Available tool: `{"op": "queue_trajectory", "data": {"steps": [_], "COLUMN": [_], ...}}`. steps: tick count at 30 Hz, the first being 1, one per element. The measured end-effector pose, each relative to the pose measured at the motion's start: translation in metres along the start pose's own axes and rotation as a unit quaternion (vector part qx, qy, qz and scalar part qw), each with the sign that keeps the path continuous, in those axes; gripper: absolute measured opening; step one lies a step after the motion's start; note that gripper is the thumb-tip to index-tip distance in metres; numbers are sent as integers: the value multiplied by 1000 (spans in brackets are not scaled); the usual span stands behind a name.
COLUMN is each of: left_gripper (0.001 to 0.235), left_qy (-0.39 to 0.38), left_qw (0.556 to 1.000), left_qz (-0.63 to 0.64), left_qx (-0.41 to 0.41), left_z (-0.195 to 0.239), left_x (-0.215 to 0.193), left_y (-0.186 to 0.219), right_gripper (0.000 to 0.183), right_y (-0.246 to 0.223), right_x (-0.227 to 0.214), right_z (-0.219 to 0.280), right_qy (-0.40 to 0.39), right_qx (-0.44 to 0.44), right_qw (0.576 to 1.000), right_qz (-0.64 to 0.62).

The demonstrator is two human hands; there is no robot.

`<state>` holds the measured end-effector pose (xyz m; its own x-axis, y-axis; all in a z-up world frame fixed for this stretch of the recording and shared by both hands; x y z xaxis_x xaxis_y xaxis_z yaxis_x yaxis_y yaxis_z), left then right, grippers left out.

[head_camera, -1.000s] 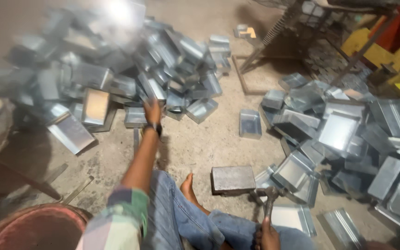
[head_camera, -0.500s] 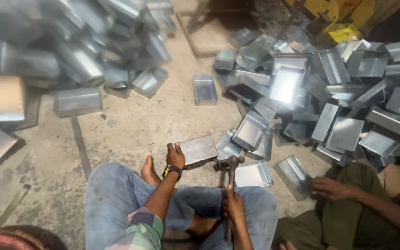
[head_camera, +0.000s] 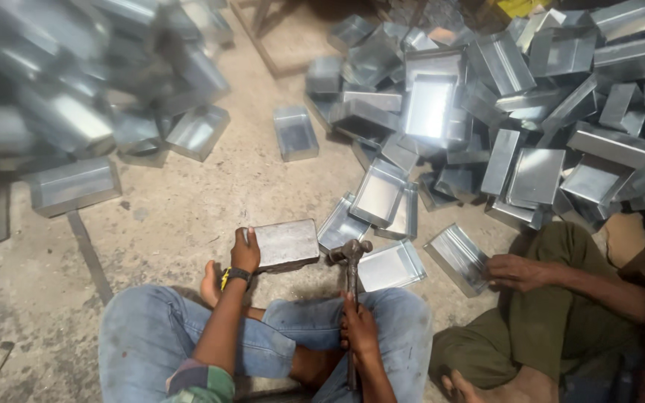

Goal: The person hammers the edges and corners of several rectangular metal trays by hand using a hammer while sitting on the floor.

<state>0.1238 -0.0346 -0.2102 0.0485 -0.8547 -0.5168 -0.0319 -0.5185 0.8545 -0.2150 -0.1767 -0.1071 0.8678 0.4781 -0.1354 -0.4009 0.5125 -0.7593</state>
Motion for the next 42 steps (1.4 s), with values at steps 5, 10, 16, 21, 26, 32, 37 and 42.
{"op": "queue_trajectory", "data": {"steps": [5, 10, 16, 21, 26, 32, 37, 42], "left_gripper": [46, 52, 52, 20, 22, 17, 27, 60], "left_qy": [42, -21, -166, -191, -113, -152, -130, -76], "left_qw": [989, 908, 788, 791, 845, 912, 950, 946], "left_qz": [-123, -33, -94, -199, -197, -212, -104, -69], "left_qx": [75, 417, 585, 547, 484, 318, 264, 306], "left_z": [11, 54, 114, 118, 101, 91, 97, 74], "left_x": [-23, 50, 185, 194, 131, 65, 31, -17], "left_y": [39, 164, 240, 237, 237, 212, 187, 171], "right_gripper": [38, 35, 31, 30, 34, 43, 40, 38], "right_y": [-4, -17, -23, -20, -9, -23, -28, -31], "right_x": [1, -15, -31, -27, -28, -32, -24, -17], "right_z": [10, 7, 0, 1, -6, -1, 17, 32], "right_qy": [-9, 53, 130, 136, 118, 124, 118, 137], "right_qx": [-17, -87, -140, -178, -174, -203, -200, -252], "right_qw": [997, 983, 963, 959, 967, 960, 963, 957], "right_qz": [-79, -150, -190, -172, -146, -148, -137, -47]}}
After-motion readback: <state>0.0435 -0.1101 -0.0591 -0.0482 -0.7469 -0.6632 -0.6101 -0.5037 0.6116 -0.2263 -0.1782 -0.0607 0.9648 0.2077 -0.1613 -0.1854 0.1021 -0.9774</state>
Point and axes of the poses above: each hand's wrist, its own z-axis away from the middle knuckle, its own x-axis out of the palm, y = z × x, the point moved 7 cm from there along -z, towards the middle knuckle, and after that the axes turned 14 degrees about y, right-handed, at the moved point
